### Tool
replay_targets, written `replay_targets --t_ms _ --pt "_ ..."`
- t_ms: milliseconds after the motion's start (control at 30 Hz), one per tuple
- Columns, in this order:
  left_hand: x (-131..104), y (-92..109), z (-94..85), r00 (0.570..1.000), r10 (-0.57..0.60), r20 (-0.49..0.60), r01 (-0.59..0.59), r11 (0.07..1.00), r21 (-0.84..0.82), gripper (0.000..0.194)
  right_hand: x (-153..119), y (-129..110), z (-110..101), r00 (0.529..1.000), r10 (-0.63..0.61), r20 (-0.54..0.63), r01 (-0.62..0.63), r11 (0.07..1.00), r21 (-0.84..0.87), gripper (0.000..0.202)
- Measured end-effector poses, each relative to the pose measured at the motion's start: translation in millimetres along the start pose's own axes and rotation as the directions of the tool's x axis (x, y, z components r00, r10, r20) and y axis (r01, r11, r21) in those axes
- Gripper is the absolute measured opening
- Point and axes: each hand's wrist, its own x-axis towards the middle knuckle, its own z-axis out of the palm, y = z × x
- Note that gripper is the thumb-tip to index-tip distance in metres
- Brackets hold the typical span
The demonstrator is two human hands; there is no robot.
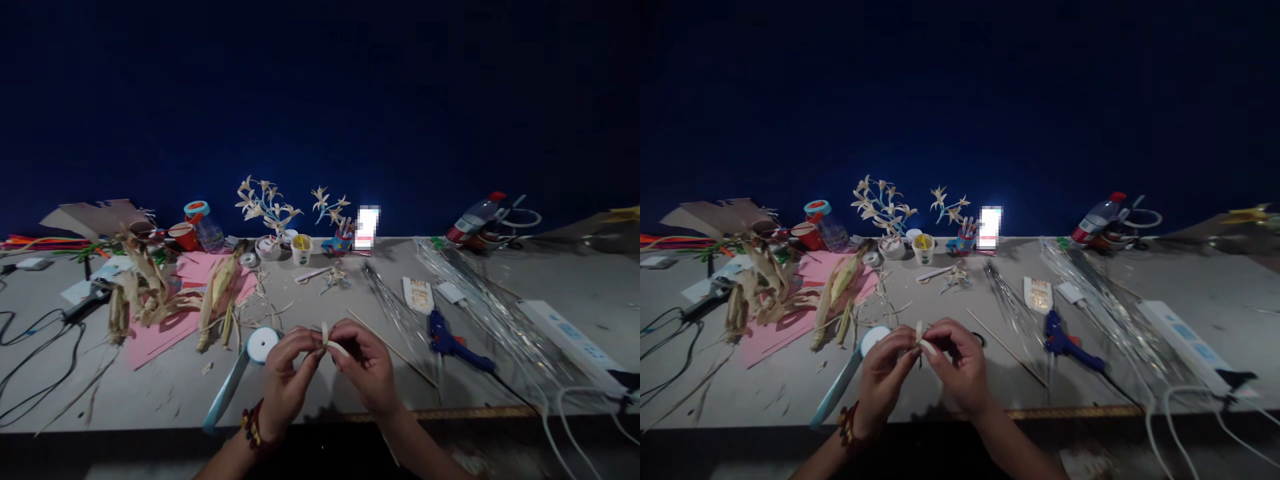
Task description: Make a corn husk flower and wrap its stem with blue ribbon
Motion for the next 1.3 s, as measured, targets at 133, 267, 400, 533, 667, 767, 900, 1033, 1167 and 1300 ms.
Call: replay_targets --t_ms 133,267,400,533,667,767,900,1033,1167,1300 --pt "-3.1 -4.2 0.2 0.993 -0.109 -0.044 0.105 0.991 -0.077 0.013 -3.4 3.4 -2.3 0.998 0.067 -0.02 -0.068 0.997 -0.024 0.005" --pt "-4.5 -9.2 1.5 0.966 -0.234 -0.108 0.208 0.955 -0.211 0.007 -10.0 15.5 0.1 0.996 0.081 -0.025 -0.083 0.989 -0.12 0.006" --pt "-4.7 -14.4 3.4 0.925 -0.349 -0.15 0.293 0.907 -0.303 0.01 -13.5 25.0 7.3 0.998 0.018 0.067 -0.003 0.976 -0.22 0.009" --pt "-5.2 -17.2 4.6 0.889 -0.426 -0.166 0.342 0.86 -0.378 0.017 -10.5 23.3 12.4 0.995 -0.03 0.091 0.054 0.961 -0.271 0.005" --pt "-4.8 -14.9 4.4 0.878 -0.454 -0.15 0.357 0.832 -0.424 0.019 -9.6 23.2 14.0 0.997 0.021 0.071 -0.009 0.984 -0.177 0.01" --pt "-4.0 -13.0 1.5 0.878 -0.471 -0.089 0.387 0.806 -0.449 0.019 -11.1 27.4 14.7 0.982 0.179 0.066 -0.179 0.984 -0.004 0.015" --pt "-2.2 -13.2 -5.8 0.871 -0.492 0.004 0.437 0.769 -0.466 0.017 -10.5 31.0 17.1 0.894 0.429 0.126 -0.447 0.863 0.236 0.026" --pt "-1.5 -14.3 -12.6 0.869 -0.494 0.035 0.453 0.764 -0.459 0.019 -12.3 33.8 23.1 0.851 0.503 0.15 -0.524 0.794 0.309 0.032" --pt "-3.0 -16.3 -20.1 0.899 -0.437 -0.026 0.401 0.846 -0.351 0.016 -16.0 42.4 24.8 0.877 0.459 0.143 -0.48 0.855 0.196 0.032" --pt "-1.4 -21.1 -31.8 0.897 -0.429 -0.104 0.388 0.879 -0.277 0.02 13.7 55.0 3.7 0.936 0.271 0.227 -0.236 0.957 -0.167 0.019"
